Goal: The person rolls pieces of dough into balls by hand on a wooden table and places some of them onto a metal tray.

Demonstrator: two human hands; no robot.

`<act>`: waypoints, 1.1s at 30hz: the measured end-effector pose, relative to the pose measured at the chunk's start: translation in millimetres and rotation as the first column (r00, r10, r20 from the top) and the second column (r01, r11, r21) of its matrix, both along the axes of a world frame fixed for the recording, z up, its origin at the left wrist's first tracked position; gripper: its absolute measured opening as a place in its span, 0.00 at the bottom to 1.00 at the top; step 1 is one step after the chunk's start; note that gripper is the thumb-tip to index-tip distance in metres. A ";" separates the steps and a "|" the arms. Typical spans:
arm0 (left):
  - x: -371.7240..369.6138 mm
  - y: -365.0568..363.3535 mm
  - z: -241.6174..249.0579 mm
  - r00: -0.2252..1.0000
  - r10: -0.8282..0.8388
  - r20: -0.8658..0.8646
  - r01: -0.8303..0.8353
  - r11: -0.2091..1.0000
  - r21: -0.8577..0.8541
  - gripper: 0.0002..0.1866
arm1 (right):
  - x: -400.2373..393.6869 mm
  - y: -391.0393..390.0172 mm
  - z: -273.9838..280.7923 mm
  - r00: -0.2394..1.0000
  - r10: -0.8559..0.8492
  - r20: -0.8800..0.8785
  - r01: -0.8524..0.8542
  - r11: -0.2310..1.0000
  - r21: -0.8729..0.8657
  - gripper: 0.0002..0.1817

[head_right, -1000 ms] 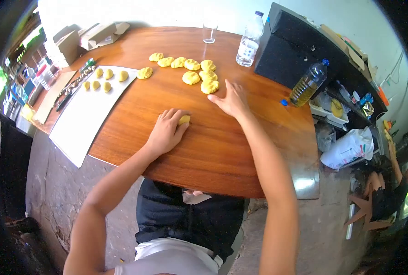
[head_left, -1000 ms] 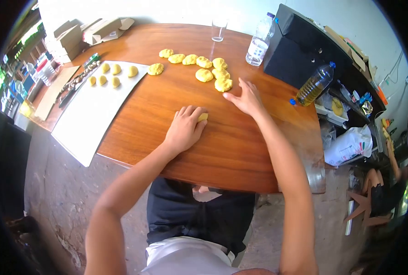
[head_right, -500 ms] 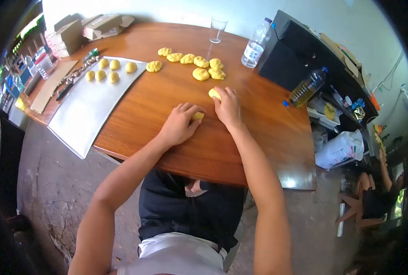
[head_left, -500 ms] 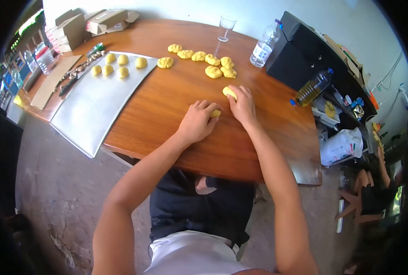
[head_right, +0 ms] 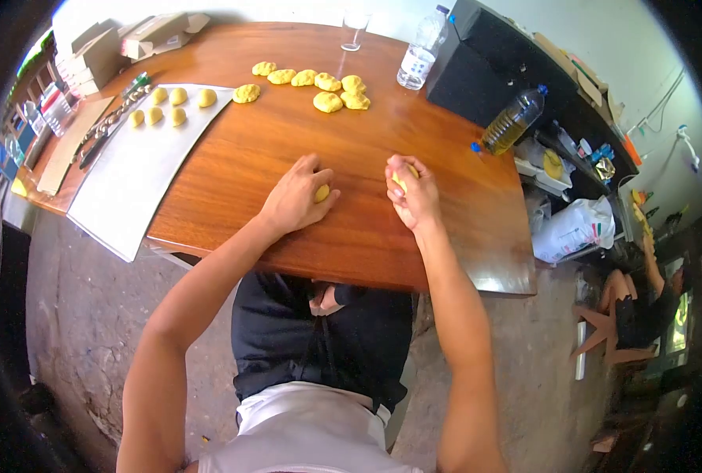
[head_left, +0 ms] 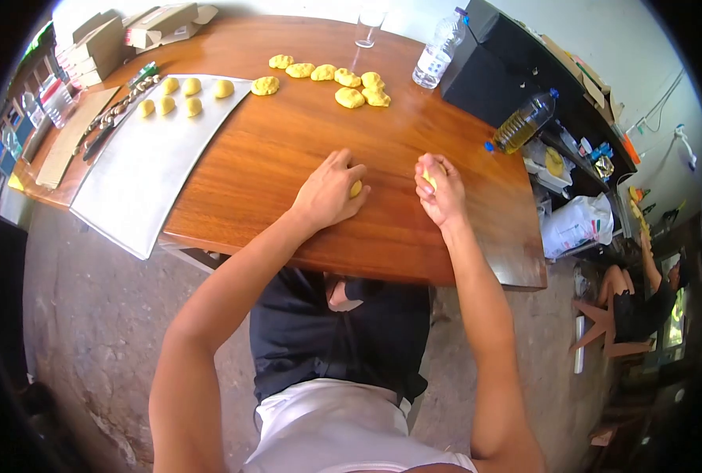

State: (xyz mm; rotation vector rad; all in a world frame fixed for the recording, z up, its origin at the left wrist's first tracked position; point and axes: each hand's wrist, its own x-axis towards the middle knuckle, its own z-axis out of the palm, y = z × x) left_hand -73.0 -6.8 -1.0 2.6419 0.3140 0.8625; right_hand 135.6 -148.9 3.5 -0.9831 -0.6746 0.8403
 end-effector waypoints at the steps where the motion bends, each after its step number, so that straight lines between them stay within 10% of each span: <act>1: 0.5 0.7 -4.4 1.000 -0.007 -0.010 0.007 1.000 0.005 0.11 | -1.8 -1.0 3.9 0.996 0.014 -0.087 -0.012 1.000 0.027 0.10; 4: 4.3 6.5 1.2 0.957 -0.063 0.284 0.098 0.989 -0.108 0.11 | -14.0 -1.0 9.8 0.989 -0.082 -0.124 0.083 0.997 -0.002 0.20; 6: -2.4 3.8 25.7 0.996 0.087 0.002 -0.062 0.736 -0.674 0.10 | -19.3 -2.1 8.5 0.994 -0.109 0.027 0.110 0.993 -0.035 0.18; 8: 0.0 5.2 20.2 0.973 0.105 0.205 0.004 0.882 -0.470 0.16 | -21.5 -4.9 4.2 0.990 -0.073 0.124 0.084 0.993 -0.086 0.17; 10: -0.4 5.7 21.1 0.974 0.226 0.001 -0.198 0.855 -0.479 0.24 | -28.8 -0.4 -4.7 0.745 -0.281 0.605 0.321 0.946 0.044 0.18; 12: -1.6 13.2 10.7 0.981 0.187 -0.058 -0.190 0.827 -0.529 0.25 | -28.0 -8.9 -9.5 0.738 -0.187 0.648 0.264 0.964 -0.022 0.11; 14: -9.9 9.7 9.3 0.982 0.143 -0.119 -0.186 0.791 -0.583 0.27 | -45.6 -25.2 -8.7 0.256 -0.220 0.941 0.274 0.950 0.148 0.06; 21: -98.9 -19.8 10.9 0.989 -0.132 -0.068 0.117 0.975 -0.189 0.20 | -54.3 -111.6 6.7 0.211 -0.130 0.969 0.273 0.960 0.070 0.11; 26: -81.9 15.3 -0.2 0.975 0.120 -0.185 -0.111 0.992 0.058 0.27 | -22.7 -89.8 21.5 -0.247 0.231 0.941 0.470 0.878 -0.092 0.09; 28: -35.9 7.6 -0.4 0.974 0.181 -0.134 -0.179 0.983 0.027 0.26 | -24.0 -46.5 16.0 -0.188 0.258 0.948 0.519 0.845 -0.127 0.12; 30: -4.8 -15.3 5.6 0.962 0.225 -0.153 -0.227 0.974 0.001 0.25 | -28.0 -10.8 -7.2 -0.045 -0.199 0.979 0.498 0.845 0.194 0.09; 33: 1.3 -41.6 1.6 0.973 0.158 -0.167 -0.141 0.984 0.107 0.25 | -54.3 -16.1 -14.8 -0.008 -0.165 0.986 0.542 0.828 0.143 0.11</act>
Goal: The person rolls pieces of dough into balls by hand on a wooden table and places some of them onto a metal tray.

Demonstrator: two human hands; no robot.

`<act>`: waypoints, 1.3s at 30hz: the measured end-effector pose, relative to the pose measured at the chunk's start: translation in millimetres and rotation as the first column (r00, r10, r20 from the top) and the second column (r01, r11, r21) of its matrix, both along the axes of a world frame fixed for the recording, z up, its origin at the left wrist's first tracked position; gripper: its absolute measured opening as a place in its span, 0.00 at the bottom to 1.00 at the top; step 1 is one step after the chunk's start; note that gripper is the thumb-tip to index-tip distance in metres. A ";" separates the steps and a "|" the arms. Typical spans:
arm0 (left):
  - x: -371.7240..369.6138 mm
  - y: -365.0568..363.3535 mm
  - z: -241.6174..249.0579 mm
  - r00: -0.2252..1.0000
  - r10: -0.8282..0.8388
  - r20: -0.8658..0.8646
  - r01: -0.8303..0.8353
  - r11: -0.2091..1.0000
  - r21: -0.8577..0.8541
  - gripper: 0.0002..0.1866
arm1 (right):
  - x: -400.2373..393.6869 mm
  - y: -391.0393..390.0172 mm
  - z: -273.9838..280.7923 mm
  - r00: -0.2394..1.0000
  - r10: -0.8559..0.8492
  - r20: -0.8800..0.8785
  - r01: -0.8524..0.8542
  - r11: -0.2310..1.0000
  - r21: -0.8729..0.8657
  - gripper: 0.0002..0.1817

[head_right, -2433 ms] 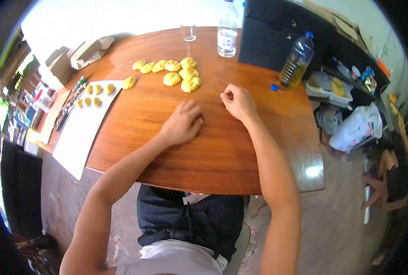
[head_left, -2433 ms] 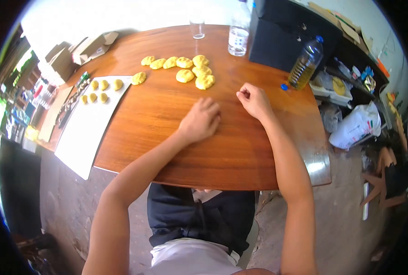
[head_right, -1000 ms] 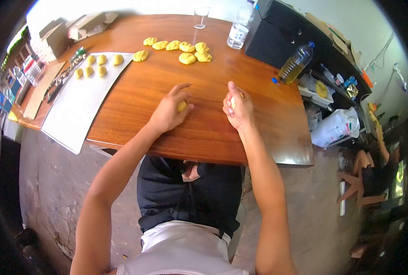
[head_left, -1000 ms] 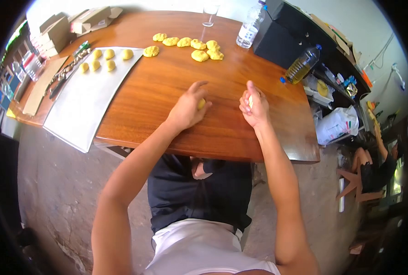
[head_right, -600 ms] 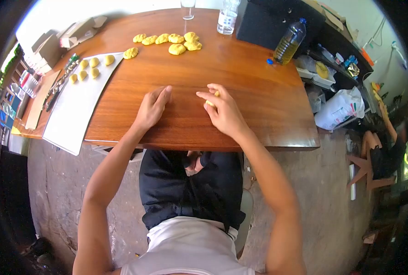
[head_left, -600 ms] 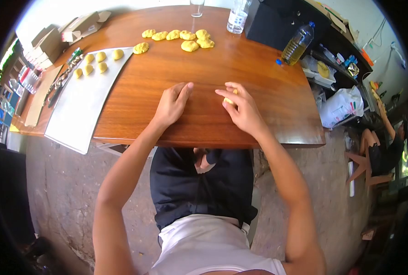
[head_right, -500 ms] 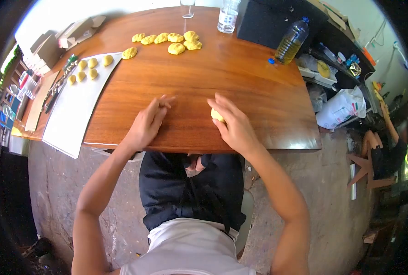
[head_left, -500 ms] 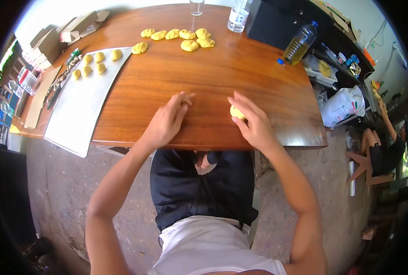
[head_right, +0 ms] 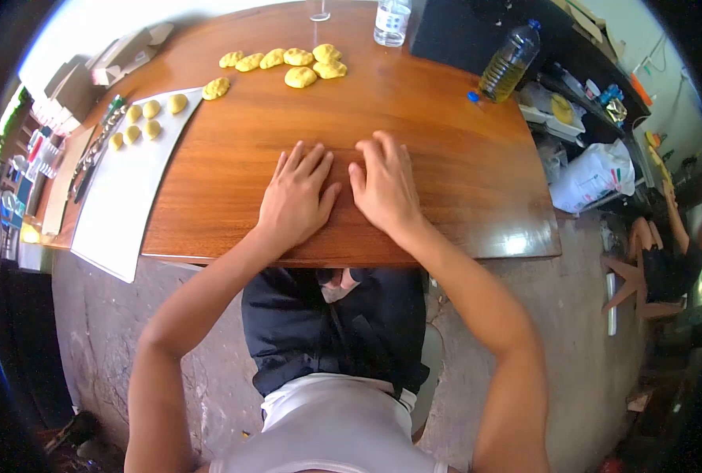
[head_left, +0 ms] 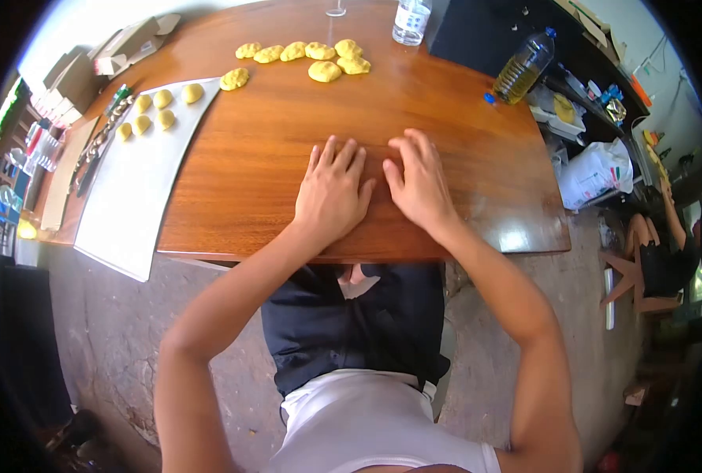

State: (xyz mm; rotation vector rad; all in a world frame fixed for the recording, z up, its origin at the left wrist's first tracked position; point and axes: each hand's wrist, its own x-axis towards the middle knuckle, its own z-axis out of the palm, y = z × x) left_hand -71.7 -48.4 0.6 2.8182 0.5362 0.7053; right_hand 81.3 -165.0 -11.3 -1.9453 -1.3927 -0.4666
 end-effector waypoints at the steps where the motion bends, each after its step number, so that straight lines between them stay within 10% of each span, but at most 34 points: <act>1: -15.2 -6.6 1.5 0.994 -0.105 -0.013 0.105 0.994 0.017 0.25 | -4.9 -15.0 0.3 1.000 -0.008 0.002 0.008 1.000 -0.007 0.11; 6: -96.4 9.1 2.9 0.966 -0.257 -0.004 0.255 0.959 -0.122 0.25 | 8.0 -112.3 17.9 0.878 0.472 -0.080 -0.465 0.802 -0.374 0.22; 15: 30.8 51.3 -9.2 0.998 -0.054 0.039 0.055 0.998 -0.013 0.25 | 36.6 4.5 -7.8 0.994 0.004 0.108 0.018 0.980 -0.196 0.28; 22: -69.0 1.6 6.2 0.959 -0.277 0.057 0.282 0.937 -0.205 0.25 | -3.9 -78.6 18.9 0.893 0.418 -0.164 -0.449 0.849 -0.278 0.30; 24: -84.5 31.4 5.7 0.982 -0.190 -0.016 0.186 0.971 -0.153 0.25 | 16.9 -104.6 24.0 0.901 0.434 -0.011 -0.380 0.777 -0.502 0.35; 31: 21.2 50.6 -14.9 0.996 0.090 0.011 -0.090 0.995 -0.044 0.28 | 35.3 0.1 5.4 0.975 0.015 0.223 0.081 0.907 -0.413 0.45; 36: -9.3 34.1 -6.0 0.976 -0.216 0.006 0.215 0.973 -0.082 0.25 | 0.9 -14.0 7.8 0.883 0.468 -0.045 -0.451 0.816 -0.360 0.42; 39: -71.2 17.5 14.7 0.962 -0.273 -0.027 0.266 0.953 -0.146 0.26 | -20.5 -74.8 38.2 0.877 0.477 -0.056 -0.444 0.760 -0.474 0.34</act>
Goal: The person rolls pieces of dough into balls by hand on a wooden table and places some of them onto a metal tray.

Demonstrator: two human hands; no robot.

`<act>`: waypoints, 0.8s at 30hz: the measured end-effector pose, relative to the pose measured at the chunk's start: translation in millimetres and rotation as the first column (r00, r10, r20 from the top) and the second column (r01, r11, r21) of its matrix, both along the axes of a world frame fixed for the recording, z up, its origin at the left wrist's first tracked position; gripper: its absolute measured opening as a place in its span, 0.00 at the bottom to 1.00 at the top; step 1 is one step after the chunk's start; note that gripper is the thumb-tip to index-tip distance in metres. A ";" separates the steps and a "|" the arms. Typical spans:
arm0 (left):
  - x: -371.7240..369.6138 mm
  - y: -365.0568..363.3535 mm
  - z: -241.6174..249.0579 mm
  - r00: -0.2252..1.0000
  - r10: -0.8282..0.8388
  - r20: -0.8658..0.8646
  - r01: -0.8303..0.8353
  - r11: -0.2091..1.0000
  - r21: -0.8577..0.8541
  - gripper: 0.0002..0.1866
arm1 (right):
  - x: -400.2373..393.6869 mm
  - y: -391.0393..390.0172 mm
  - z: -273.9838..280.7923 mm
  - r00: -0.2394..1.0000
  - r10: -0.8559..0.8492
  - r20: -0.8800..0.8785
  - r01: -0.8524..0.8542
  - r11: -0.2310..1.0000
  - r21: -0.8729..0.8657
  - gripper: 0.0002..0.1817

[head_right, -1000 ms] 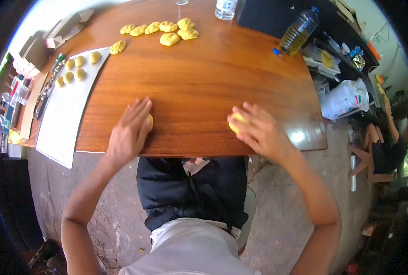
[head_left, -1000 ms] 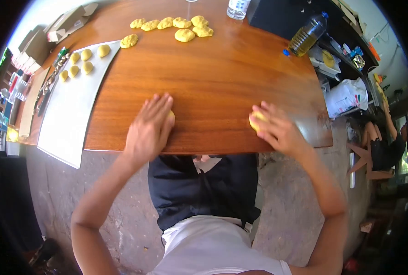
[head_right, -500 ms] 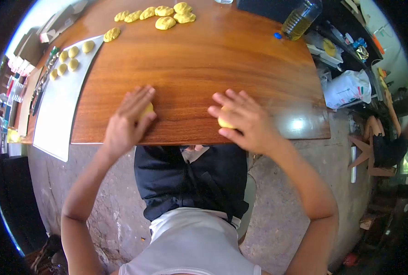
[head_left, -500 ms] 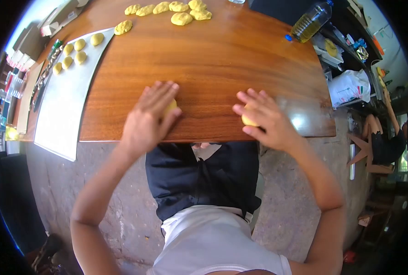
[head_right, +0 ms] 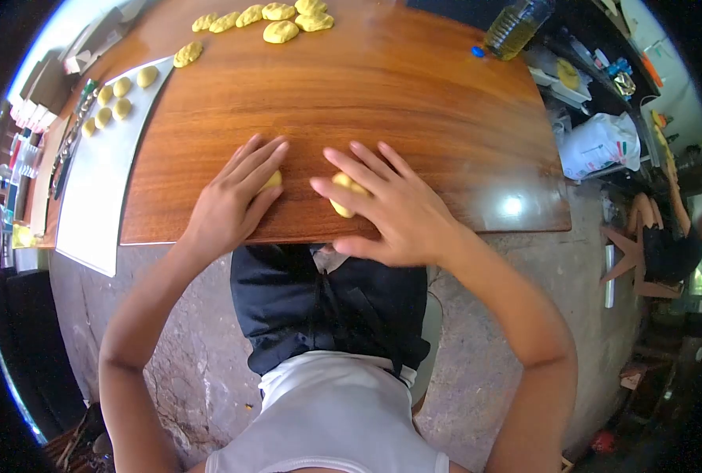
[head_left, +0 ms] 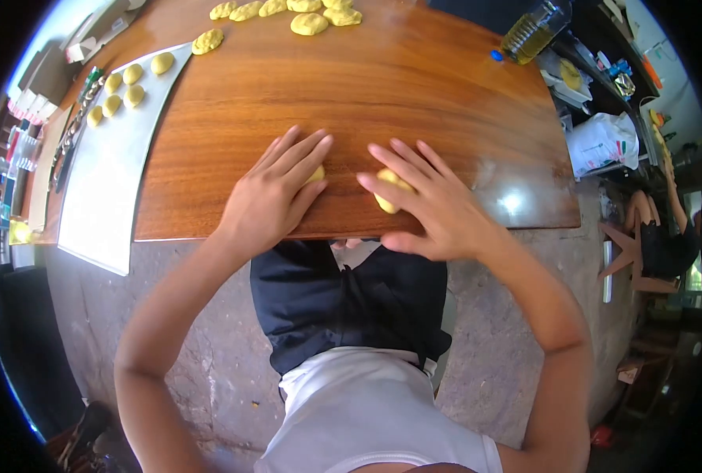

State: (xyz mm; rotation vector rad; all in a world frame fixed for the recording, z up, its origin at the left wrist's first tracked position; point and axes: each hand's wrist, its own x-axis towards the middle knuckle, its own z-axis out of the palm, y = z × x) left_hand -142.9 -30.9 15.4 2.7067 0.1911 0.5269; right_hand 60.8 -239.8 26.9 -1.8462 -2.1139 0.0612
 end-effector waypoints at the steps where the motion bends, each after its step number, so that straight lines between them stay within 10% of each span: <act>1: -11.5 2.4 1.4 0.999 0.032 -0.035 -0.031 0.999 0.008 0.27 | 3.9 -13.7 -1.4 1.000 0.002 -0.005 -0.002 1.000 -0.007 0.34; 10: 81.5 38.7 -28.1 0.959 0.246 0.141 -0.259 0.962 0.087 0.23 | 13.2 67.5 -31.9 0.905 -0.373 0.206 0.333 0.920 0.206 0.29; 18: 5.8 11.5 -7.3 0.998 -0.033 0.045 0.035 0.999 -0.028 0.19 | 1.4 15.4 -24.5 0.954 0.152 -0.258 -0.098 0.973 0.211 0.14; 20: -11.8 15.3 -3.3 0.999 -0.020 0.039 0.021 1.000 -0.023 0.17 | 8.9 -8.0 -18.2 0.641 -0.092 -0.762 0.218 0.974 0.065 0.11; 22: -12.5 16.3 -2.1 1.000 -0.004 0.031 0.005 1.000 -0.022 0.14 | 29.5 -7.8 -16.1 0.313 -0.327 -0.892 0.459 0.874 -0.160 0.15; 24: 4.3 16.7 3.4 0.976 0.214 -0.043 -0.209 0.974 0.091 0.10 | 46.6 7.6 -14.4 0.257 -0.347 -0.902 0.488 0.852 -0.189 0.18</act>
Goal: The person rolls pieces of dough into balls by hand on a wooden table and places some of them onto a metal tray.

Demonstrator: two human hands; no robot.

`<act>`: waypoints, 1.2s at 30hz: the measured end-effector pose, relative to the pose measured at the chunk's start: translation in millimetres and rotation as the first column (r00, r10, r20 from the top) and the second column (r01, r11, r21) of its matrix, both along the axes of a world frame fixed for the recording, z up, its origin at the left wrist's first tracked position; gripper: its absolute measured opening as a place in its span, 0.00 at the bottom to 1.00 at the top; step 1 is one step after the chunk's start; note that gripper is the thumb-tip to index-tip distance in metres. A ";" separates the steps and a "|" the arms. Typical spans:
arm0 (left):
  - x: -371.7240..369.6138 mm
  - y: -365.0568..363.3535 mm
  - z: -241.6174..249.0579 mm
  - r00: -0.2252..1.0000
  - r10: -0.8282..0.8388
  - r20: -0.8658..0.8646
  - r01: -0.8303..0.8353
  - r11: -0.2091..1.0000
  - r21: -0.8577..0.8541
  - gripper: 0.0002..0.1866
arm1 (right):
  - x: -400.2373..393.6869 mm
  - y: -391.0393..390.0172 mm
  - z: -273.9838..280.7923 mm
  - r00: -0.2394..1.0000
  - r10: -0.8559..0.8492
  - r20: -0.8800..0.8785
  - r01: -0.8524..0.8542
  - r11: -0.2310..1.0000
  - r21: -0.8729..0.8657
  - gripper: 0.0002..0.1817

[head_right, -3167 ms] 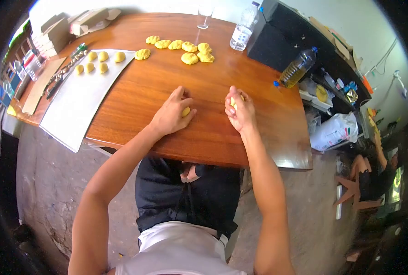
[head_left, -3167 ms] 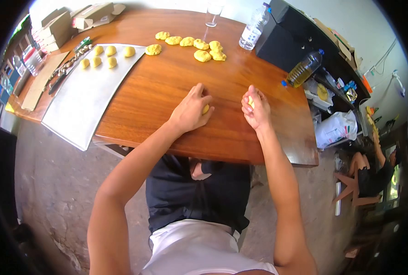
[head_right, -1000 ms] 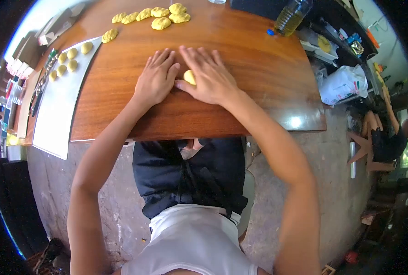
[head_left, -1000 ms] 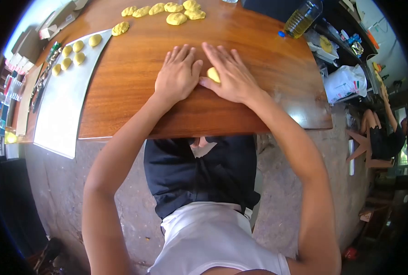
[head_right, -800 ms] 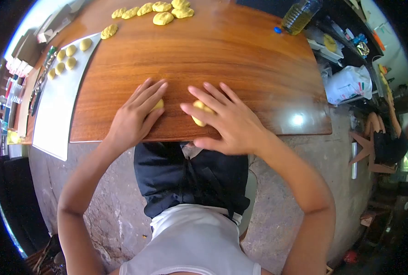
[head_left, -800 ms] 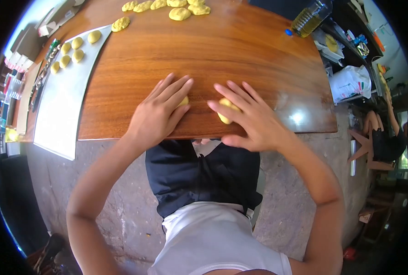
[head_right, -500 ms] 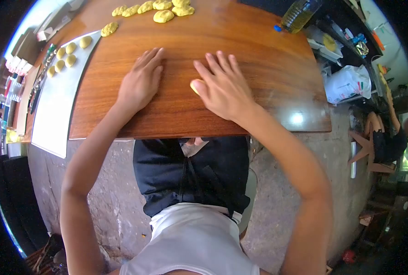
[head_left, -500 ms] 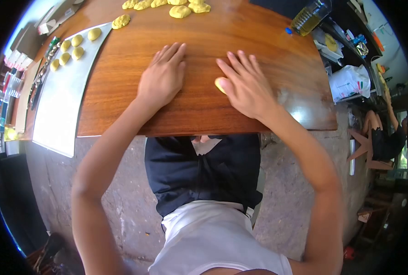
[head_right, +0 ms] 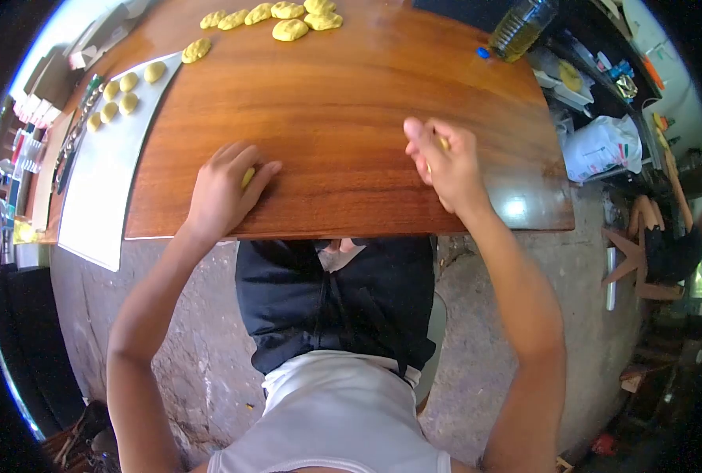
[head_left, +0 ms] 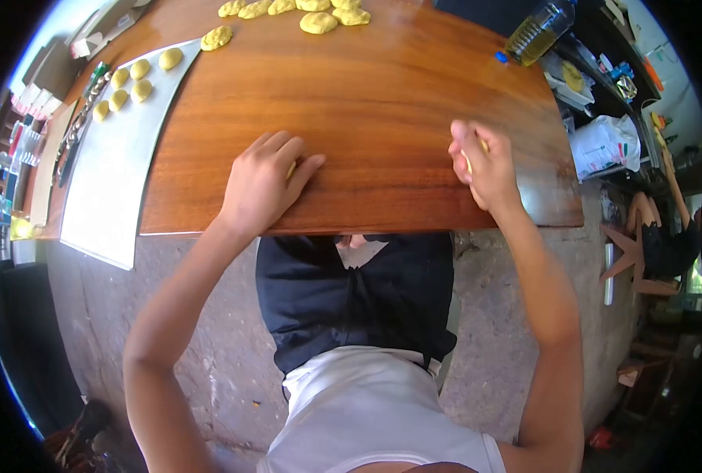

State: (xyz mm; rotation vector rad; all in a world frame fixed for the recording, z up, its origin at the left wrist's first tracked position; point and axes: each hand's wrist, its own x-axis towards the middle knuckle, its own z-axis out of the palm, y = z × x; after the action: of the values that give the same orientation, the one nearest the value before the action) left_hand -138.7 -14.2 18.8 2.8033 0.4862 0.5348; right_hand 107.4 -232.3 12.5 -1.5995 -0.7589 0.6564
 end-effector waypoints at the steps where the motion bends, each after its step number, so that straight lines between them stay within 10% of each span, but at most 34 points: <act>1: 10.3 2.7 -0.1 1.000 0.004 0.003 -0.004 1.000 0.008 0.10 | 10.4 11.2 2.4 0.998 -0.048 -0.038 0.048 0.999 0.001 0.23; 6: 87.1 23.9 -18.9 0.975 0.075 0.208 -0.100 0.988 0.114 0.26 | 24.5 93.1 -9.2 0.888 -0.084 0.451 0.046 0.994 0.096 0.25; 8: 96.4 8.9 -7.4 0.988 0.083 0.132 -0.090 0.995 0.050 0.22 | -2.0 110.3 -8.5 0.851 -0.198 0.487 0.161 0.980 0.117 0.24; 10: 94.1 1.7 -5.4 0.995 0.088 0.041 -0.087 0.996 -0.019 0.19 | -13.1 109.3 -15.4 0.922 0.007 0.387 -0.094 0.974 0.205 0.22; 13: 62.7 0.4 -16.1 0.931 -0.242 0.273 0.317 0.906 -0.279 0.12 | -18.6 75.7 -20.1 0.809 0.064 0.584 -0.229 0.950 0.213 0.11; 18: -7.6 3.9 -10.5 0.962 -0.171 0.214 0.217 0.953 -0.213 0.19 | -28.9 4.3 -8.9 0.700 0.053 0.712 -0.208 0.969 0.132 0.13; 24: 36.1 14.0 -21.9 0.983 0.019 0.180 -0.008 0.998 -0.062 0.19 | -13.6 28.1 -12.0 0.227 0.105 0.968 -0.165 0.984 -0.068 0.17; 29: 99.8 -3.5 -24.6 0.988 0.037 0.151 -0.053 0.993 0.104 0.19 | -13.7 116.3 -34.6 0.372 -0.111 0.921 0.093 0.992 0.082 0.24; 36: -13.4 -11.1 -4.3 0.962 -0.270 0.041 0.268 0.962 0.040 0.20 | -51.3 -10.9 -4.6 0.422 0.294 0.858 -0.303 0.937 -0.172 0.20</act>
State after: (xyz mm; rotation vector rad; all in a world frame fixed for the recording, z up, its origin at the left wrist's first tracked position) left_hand -152.0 -25.3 14.4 2.8178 0.0823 0.5509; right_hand 56.1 -243.2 8.0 -1.7709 -1.8603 -0.0228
